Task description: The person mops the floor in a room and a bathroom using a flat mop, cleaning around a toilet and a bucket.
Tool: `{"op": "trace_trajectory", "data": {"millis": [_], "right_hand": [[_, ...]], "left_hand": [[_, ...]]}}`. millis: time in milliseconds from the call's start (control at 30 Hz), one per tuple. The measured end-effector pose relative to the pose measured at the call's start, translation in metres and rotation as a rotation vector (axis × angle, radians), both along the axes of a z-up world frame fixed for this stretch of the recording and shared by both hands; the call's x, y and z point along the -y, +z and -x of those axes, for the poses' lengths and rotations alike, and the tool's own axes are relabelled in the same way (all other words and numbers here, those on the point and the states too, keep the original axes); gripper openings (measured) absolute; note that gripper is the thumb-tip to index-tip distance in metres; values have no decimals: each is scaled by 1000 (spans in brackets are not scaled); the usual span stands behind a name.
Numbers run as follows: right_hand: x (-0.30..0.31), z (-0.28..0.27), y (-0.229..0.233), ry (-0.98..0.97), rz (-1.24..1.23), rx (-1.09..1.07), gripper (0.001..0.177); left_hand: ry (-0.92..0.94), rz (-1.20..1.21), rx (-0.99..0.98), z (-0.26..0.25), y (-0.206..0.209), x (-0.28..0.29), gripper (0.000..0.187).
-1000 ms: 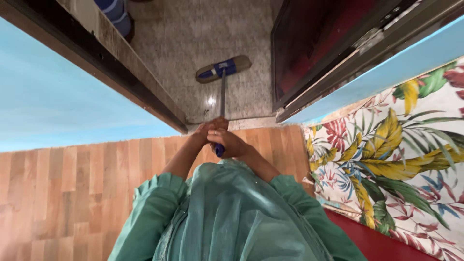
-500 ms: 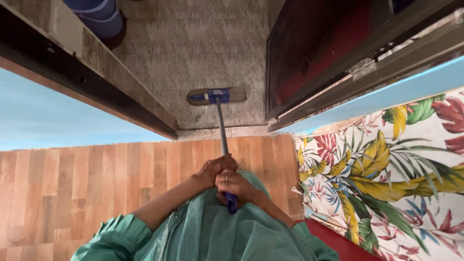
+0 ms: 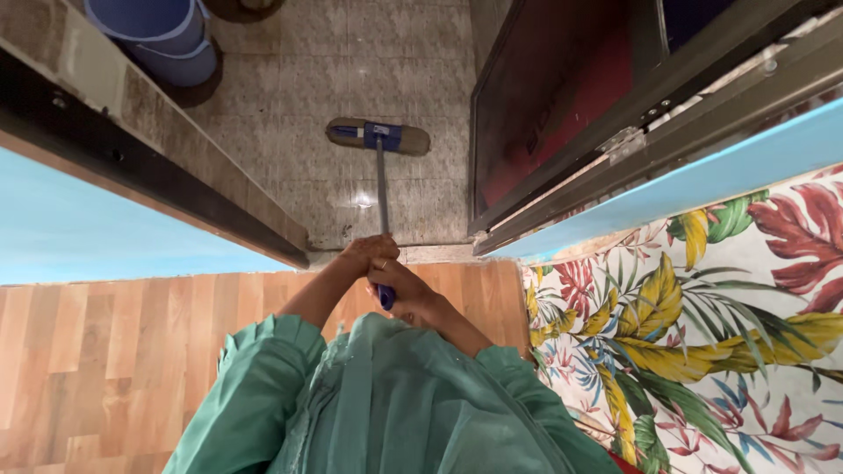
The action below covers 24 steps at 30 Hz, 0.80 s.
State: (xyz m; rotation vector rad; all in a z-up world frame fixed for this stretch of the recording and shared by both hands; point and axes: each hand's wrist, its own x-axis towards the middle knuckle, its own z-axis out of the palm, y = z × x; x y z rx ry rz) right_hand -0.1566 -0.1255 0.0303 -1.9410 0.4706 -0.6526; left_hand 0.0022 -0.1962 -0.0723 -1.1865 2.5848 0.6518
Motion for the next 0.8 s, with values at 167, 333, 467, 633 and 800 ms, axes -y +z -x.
{"op": "trace_trajectory", "data": {"millis": [167,333,467,633,800], "right_hand": [[-54,-2,12,-82,168,-1,14],[-107,0,50,-86,252,-57,21],[-125,21,75,7,332,50,19],[-120,31,70,2,247,108,19],[-89,34,32,-1,296,-6,20]], "left_hand": [[-39,94,-97,-8,-6,-54,26],[-92,57,-226,-4,31,-117,18],[-225,104,-57,12,76,-171,12],[59,84,-445,24,59,-177,10],[7,252,-577,25,-7,-140,9]]}}
